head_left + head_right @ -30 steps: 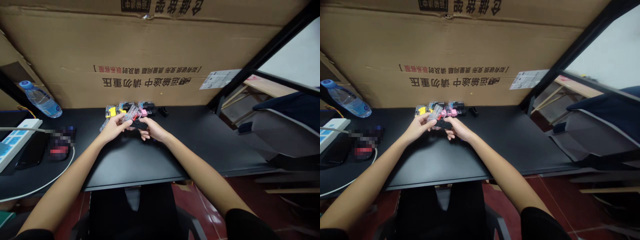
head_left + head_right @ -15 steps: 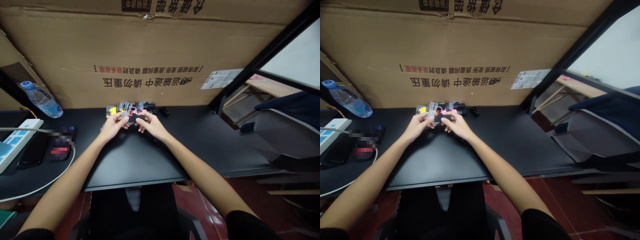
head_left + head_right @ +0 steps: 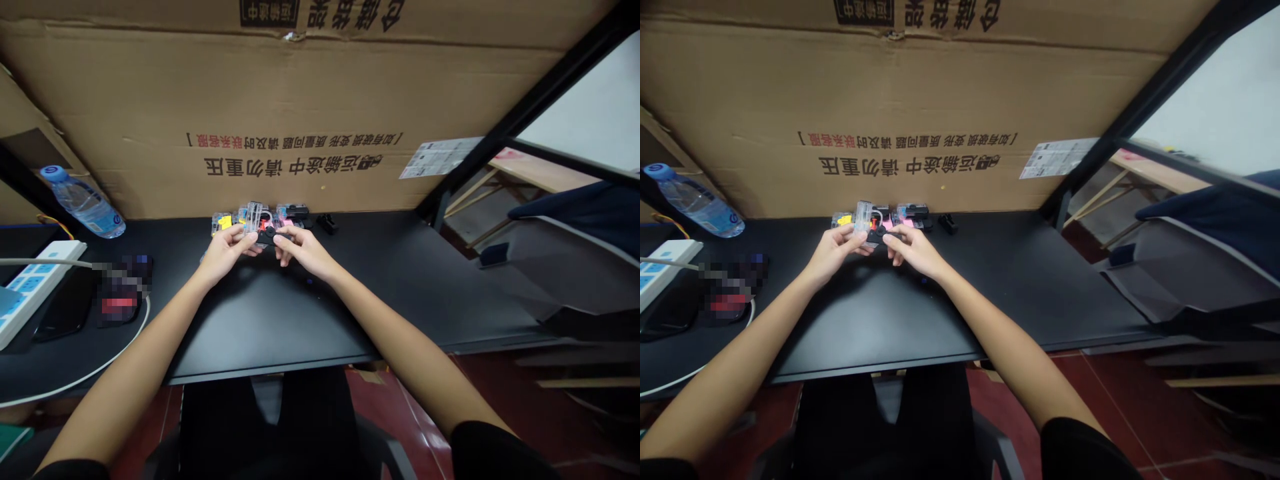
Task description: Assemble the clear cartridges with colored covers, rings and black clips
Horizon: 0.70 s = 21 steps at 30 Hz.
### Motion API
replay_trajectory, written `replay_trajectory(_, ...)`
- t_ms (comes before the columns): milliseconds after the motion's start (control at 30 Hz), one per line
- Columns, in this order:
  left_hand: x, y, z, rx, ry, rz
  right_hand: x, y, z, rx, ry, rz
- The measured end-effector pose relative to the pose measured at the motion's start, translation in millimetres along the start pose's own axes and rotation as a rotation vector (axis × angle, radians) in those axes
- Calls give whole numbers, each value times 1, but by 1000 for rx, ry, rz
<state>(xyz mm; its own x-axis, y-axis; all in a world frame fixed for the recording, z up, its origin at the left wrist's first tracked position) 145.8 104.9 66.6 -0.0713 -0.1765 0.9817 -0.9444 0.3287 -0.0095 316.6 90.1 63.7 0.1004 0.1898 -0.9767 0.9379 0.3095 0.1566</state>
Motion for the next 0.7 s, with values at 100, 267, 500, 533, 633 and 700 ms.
replay_trajectory(100, 3, 10, -1, 51, -77, -65, 5, 4, 0, 44, -60, -119)
replay_trajectory(267, 30, 9, 8, 57, -368, -524, 16, 9, 0, 89, -139, -218)
replay_trajectory(500, 31, -2, 12, -19, -311, -630, 9, 8, 2, 104, -77, 3)
replay_trajectory(533, 25, 2, 10, 9, -242, -602, 4, 11, 3, 143, -24, 62)
replay_trajectory(633, 8, 4, 6, 23, -69, -377, -8, 17, 4, 197, 91, 150)
replay_trajectory(700, -2, -1, 4, -16, 9, -184, -8, 20, 2, 203, 94, 82)
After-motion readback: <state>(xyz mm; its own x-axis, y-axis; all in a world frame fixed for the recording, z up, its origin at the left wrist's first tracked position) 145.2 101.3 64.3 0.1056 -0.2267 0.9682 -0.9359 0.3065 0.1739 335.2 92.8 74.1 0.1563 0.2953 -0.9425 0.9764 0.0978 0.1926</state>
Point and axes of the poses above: each hand's wrist, its own z-axis away from the middle knuckle, its own y-axis out of the back of the hand, x = y × z, the point moved 9 cm from there along -z, towards the middle knuckle, and after that the axes turned 3 degrees about z, right-handed, at the moved point
